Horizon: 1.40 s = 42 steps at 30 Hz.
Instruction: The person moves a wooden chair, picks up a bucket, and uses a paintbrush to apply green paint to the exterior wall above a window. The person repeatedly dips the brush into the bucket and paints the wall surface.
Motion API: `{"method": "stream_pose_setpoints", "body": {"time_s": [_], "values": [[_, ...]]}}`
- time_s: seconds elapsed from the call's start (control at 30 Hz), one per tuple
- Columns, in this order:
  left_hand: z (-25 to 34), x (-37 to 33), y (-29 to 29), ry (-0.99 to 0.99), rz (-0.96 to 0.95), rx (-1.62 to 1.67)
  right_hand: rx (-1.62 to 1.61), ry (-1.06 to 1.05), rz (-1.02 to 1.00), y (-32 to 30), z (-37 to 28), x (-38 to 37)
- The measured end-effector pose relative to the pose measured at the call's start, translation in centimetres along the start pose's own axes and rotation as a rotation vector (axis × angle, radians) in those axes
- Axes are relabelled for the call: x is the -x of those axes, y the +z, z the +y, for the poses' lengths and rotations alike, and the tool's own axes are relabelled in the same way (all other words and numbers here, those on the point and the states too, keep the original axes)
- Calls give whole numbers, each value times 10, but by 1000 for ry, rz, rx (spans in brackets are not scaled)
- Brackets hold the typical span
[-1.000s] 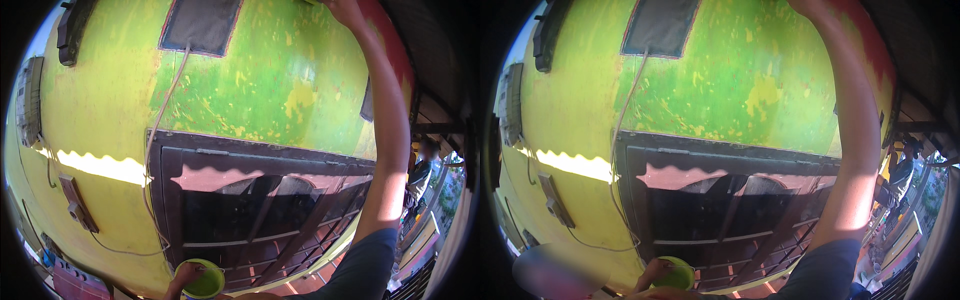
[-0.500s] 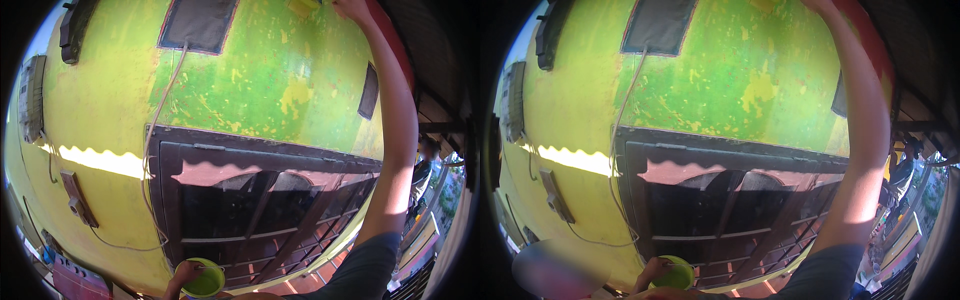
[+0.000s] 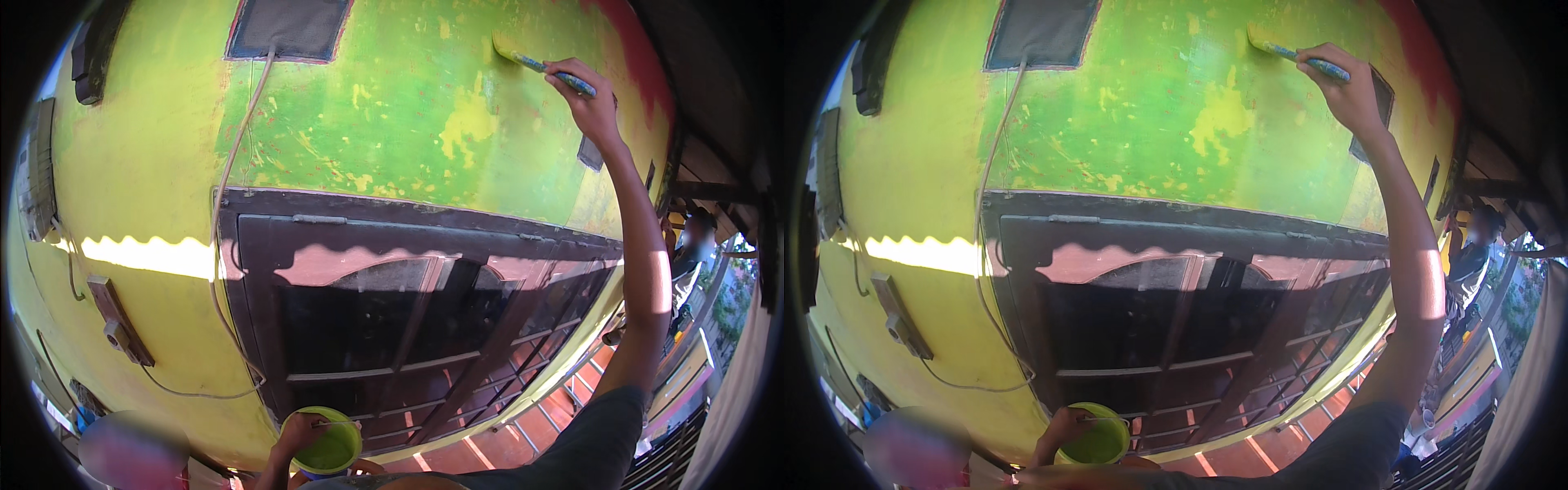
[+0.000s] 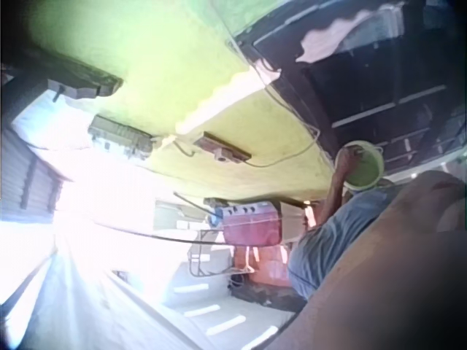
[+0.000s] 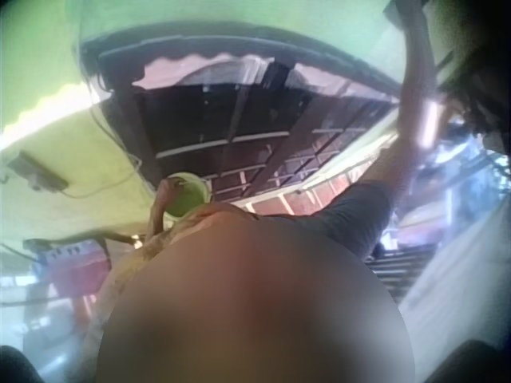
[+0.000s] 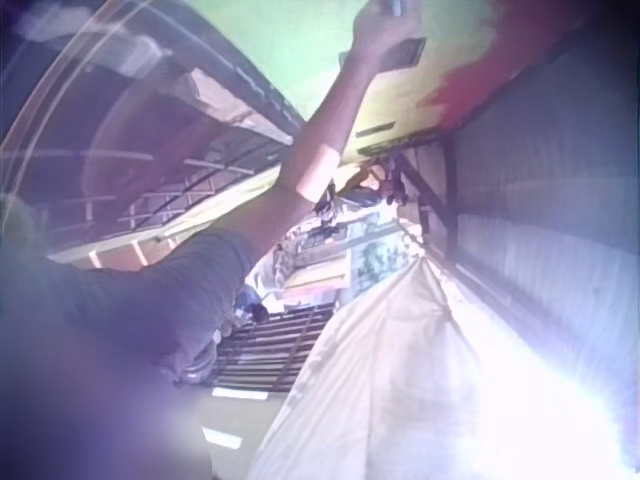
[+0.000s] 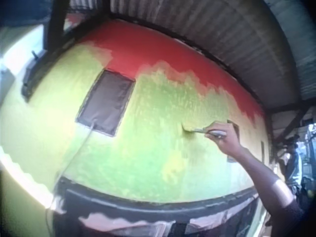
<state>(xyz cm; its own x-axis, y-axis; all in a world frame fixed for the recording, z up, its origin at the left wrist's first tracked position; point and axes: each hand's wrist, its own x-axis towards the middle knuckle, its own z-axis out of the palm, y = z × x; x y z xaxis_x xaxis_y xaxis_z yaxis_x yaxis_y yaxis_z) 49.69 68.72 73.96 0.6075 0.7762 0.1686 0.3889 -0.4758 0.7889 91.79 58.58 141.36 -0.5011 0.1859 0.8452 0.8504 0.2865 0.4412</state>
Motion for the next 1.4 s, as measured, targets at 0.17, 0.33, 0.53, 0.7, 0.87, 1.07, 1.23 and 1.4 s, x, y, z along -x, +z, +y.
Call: {"method": "stream_pose_setpoints", "body": {"time_s": [0.17,0.33,0.53,0.7,0.87,1.07,1.23,1.4], "values": [[-1,-7,3,10,-13,-25,-195,222,-418,-23,-72,79],[7,-13,7,19,-26,-45,-228,398,-476,-22,-43,44],[18,-3,14,-35,3,7,209,105,74,-49,47,-87],[16,7,23,-40,90,20,331,-135,505,-42,103,-169],[15,8,23,-39,69,19,225,-121,425,-23,108,-146],[14,5,21,-16,67,5,98,85,43,-2,-6,41],[23,0,18,26,9,-4,-153,180,-296,-8,-84,135],[40,-6,16,-12,-14,26,-93,277,-448,-10,-57,103]]}}
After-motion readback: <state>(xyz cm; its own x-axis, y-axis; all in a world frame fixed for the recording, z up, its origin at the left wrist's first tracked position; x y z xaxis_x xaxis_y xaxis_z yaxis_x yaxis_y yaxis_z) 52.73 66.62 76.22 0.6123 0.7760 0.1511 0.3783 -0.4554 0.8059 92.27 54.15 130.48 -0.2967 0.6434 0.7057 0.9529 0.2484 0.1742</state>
